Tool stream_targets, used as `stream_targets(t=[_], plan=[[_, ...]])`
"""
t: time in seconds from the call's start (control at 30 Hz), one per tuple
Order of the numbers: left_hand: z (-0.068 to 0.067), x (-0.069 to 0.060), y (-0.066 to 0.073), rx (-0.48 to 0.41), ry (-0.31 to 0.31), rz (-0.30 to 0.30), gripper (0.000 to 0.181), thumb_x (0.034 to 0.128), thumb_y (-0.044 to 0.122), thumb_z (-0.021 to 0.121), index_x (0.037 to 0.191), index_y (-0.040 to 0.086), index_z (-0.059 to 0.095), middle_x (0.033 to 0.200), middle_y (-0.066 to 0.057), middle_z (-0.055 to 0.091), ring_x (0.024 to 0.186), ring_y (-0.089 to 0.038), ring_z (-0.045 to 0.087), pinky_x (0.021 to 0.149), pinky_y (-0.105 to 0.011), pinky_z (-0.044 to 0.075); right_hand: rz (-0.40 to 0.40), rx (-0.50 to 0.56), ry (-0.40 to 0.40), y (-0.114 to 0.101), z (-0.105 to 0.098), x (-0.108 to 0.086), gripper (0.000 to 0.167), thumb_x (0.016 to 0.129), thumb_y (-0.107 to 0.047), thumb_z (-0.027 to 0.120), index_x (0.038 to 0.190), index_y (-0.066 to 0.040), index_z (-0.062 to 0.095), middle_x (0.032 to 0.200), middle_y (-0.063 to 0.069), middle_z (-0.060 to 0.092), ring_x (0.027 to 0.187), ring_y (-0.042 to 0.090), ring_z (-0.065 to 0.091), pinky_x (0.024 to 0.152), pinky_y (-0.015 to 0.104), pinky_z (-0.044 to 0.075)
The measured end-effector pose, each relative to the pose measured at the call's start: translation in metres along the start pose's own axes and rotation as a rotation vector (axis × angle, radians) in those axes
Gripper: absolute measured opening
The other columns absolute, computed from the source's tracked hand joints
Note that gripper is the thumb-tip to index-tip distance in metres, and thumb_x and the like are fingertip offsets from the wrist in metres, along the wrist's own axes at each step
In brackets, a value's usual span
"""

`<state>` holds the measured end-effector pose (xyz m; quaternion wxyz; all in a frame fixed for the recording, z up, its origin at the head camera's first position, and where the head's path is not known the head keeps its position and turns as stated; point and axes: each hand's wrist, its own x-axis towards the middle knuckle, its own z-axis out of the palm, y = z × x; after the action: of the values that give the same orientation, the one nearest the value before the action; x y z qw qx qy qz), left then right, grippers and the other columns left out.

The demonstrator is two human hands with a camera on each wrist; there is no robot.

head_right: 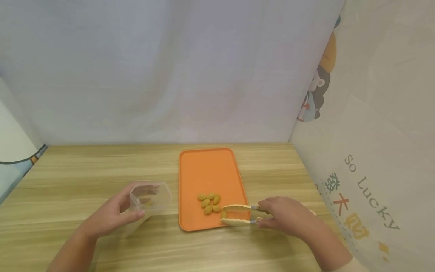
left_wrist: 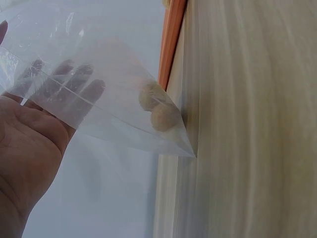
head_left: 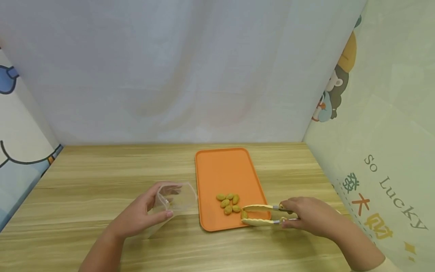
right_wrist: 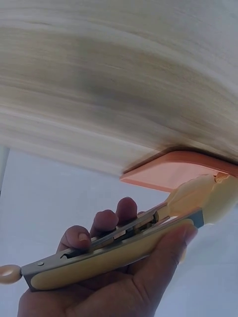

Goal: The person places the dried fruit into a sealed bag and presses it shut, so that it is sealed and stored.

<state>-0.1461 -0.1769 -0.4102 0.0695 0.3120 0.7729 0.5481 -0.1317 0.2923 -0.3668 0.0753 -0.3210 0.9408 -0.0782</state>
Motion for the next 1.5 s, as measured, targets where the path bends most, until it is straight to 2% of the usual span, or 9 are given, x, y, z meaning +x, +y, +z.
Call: stream_targets(t=[0.37,0.53,0.73,1.03,1.3,1.5], plan=[[-0.005,0.002,-0.001,0.0,-0.007,0.007,0.063,0.0923,0.011,0.068,0.147,0.021,0.038,0.144,0.003,0.049,0.13,-0.026,0.051,0.104,-0.038,0.046,-0.005,-0.005,0.032,0.0,0.002,-0.001,0.038,0.087,-0.044,0.071,0.108,-0.013,0.067,0.098,-0.005,0.069,0.08,0.008,0.064,0.068,0.03,0.054],[-0.007,0.002,-0.002,0.0,-0.011,0.005,0.063,0.0924,0.011,0.068,0.147,0.021,0.038,0.144,0.003,0.048,0.13,-0.028,0.05,0.104,-0.038,0.045,0.004,-0.003,0.05,0.001,0.005,-0.002,0.036,0.086,-0.043,0.072,0.108,-0.014,0.066,0.093,-0.008,0.067,0.074,0.002,0.058,0.063,0.026,0.051],[-0.01,0.001,-0.003,0.001,-0.009,0.008,0.063,0.0923,0.011,0.068,0.147,0.021,0.038,0.144,0.003,0.048,0.13,-0.026,0.05,0.105,-0.035,0.045,-0.001,-0.001,0.079,0.0,0.006,-0.002,0.034,0.088,-0.041,0.071,0.109,-0.015,0.065,0.095,-0.007,0.068,0.074,0.003,0.058,0.063,0.027,0.051],[-0.014,0.001,-0.007,-0.032,-0.018,0.013,0.063,0.0923,0.009,0.067,0.147,0.02,0.038,0.144,0.001,0.048,0.129,-0.033,0.051,0.102,-0.035,0.047,0.071,-0.004,0.058,-0.002,0.008,-0.001,0.034,0.09,-0.049,0.065,0.106,-0.018,0.061,0.087,-0.014,0.06,0.071,-0.001,0.052,0.059,0.026,0.047],[-0.016,0.001,-0.008,-0.042,-0.021,0.015,0.062,0.0927,0.008,0.066,0.147,0.018,0.038,0.144,-0.001,0.048,0.129,-0.023,0.052,0.1,-0.032,0.048,0.114,-0.005,0.044,-0.004,0.007,0.001,0.03,0.092,-0.05,0.061,0.103,-0.023,0.055,0.085,-0.015,0.058,0.072,-0.001,0.051,0.06,0.026,0.047],[-0.018,0.002,-0.009,-0.034,-0.019,0.028,0.061,0.0928,0.008,0.066,0.146,0.017,0.038,0.143,-0.004,0.049,0.129,-0.034,0.051,0.101,-0.034,0.048,0.122,-0.007,0.052,-0.005,0.008,0.003,0.032,0.093,-0.051,0.06,0.104,-0.021,0.054,0.086,-0.014,0.058,0.07,-0.002,0.049,0.058,0.025,0.045]])
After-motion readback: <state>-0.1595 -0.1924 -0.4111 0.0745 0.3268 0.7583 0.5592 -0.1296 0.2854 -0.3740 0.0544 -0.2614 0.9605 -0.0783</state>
